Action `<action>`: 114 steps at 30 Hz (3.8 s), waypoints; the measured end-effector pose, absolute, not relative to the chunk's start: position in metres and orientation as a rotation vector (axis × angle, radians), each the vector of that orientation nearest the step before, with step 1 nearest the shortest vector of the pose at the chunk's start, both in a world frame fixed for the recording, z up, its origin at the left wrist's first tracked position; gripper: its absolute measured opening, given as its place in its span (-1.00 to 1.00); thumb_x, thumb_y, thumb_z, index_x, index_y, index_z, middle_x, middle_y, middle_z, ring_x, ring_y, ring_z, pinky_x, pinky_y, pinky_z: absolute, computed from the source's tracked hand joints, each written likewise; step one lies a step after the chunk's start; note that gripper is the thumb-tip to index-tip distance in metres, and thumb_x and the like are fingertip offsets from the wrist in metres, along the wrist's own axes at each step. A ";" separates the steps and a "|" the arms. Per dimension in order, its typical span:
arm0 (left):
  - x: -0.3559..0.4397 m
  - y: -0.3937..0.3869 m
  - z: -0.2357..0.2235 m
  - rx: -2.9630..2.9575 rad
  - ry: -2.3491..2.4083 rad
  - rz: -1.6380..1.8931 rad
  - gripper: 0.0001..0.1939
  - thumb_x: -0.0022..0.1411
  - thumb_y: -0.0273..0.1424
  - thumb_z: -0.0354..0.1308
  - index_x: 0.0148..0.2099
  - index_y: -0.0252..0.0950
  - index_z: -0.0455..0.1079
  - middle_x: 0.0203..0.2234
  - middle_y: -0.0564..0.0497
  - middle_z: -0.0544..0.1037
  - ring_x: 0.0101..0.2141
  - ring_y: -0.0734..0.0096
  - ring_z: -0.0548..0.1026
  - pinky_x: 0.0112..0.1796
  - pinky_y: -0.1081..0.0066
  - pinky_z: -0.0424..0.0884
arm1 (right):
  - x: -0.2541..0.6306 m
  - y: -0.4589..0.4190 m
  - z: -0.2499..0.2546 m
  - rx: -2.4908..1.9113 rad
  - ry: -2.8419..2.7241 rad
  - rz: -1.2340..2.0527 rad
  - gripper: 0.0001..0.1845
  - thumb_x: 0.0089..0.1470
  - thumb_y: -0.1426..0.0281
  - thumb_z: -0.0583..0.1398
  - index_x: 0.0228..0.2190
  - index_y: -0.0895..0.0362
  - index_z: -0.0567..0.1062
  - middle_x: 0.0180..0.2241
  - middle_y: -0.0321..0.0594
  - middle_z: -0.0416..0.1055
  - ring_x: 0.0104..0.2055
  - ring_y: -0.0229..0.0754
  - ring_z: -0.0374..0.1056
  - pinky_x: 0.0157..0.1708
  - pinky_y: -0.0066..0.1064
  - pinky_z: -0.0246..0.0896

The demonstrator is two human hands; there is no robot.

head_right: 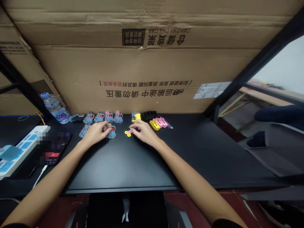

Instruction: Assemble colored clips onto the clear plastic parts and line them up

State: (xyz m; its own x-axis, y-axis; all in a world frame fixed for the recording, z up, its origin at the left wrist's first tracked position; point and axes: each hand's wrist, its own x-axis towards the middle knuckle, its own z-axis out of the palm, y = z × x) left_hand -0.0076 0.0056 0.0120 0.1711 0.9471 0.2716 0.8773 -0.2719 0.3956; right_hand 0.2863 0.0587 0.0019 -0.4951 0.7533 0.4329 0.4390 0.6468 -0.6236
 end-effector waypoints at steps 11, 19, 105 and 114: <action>-0.005 0.005 0.017 2.446 1.692 0.733 -0.66 0.47 -0.10 0.13 0.10 -0.19 0.45 0.01 -0.11 0.63 0.05 0.07 0.48 0.12 0.10 0.18 | 0.285 0.055 -0.011 -0.788 -2.533 0.403 -0.74 0.35 0.31 0.25 -0.05 0.04 0.73 -0.17 -0.05 0.50 -0.09 0.03 0.44 -0.04 -0.10 0.38; -0.010 0.005 0.002 2.540 1.519 0.561 -0.04 0.18 0.24 0.29 0.43 -0.16 0.24 0.29 -0.22 0.44 0.30 -0.14 0.30 0.34 -0.11 -0.04 | 0.284 0.056 -0.011 -0.747 -2.522 0.444 -0.76 0.36 0.30 0.25 -0.06 0.03 0.73 -0.14 -0.06 0.51 -0.04 0.01 0.45 0.01 -0.13 0.39; 0.029 -0.003 -0.003 1.614 1.166 0.937 -0.45 0.23 -0.09 0.32 0.11 -0.16 0.20 -0.26 0.04 0.57 -0.25 0.27 0.62 -0.21 0.27 0.52 | 0.270 0.043 -0.008 -0.832 -2.109 0.960 -0.71 0.24 0.15 0.31 -0.23 0.13 0.65 -0.26 -0.15 0.64 -0.26 -0.12 0.52 -0.21 -0.28 0.45; 0.006 -0.002 0.013 2.207 1.690 0.822 -0.54 0.39 -0.13 0.12 0.23 -0.23 0.37 0.03 -0.19 0.57 0.06 -0.04 0.51 0.11 0.05 0.40 | 0.281 0.050 0.000 -0.849 -2.381 0.748 -0.81 0.29 0.32 0.26 -0.26 0.10 0.68 -0.28 -0.14 0.62 -0.26 -0.11 0.52 -0.21 -0.29 0.39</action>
State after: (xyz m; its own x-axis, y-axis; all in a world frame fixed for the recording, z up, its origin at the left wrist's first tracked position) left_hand 0.0060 -0.0021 0.0130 0.1714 0.9431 0.2851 0.8066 -0.3005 0.5090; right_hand 0.2814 0.0503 -0.0002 -0.6806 0.6829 0.2654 0.4084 0.6543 -0.6365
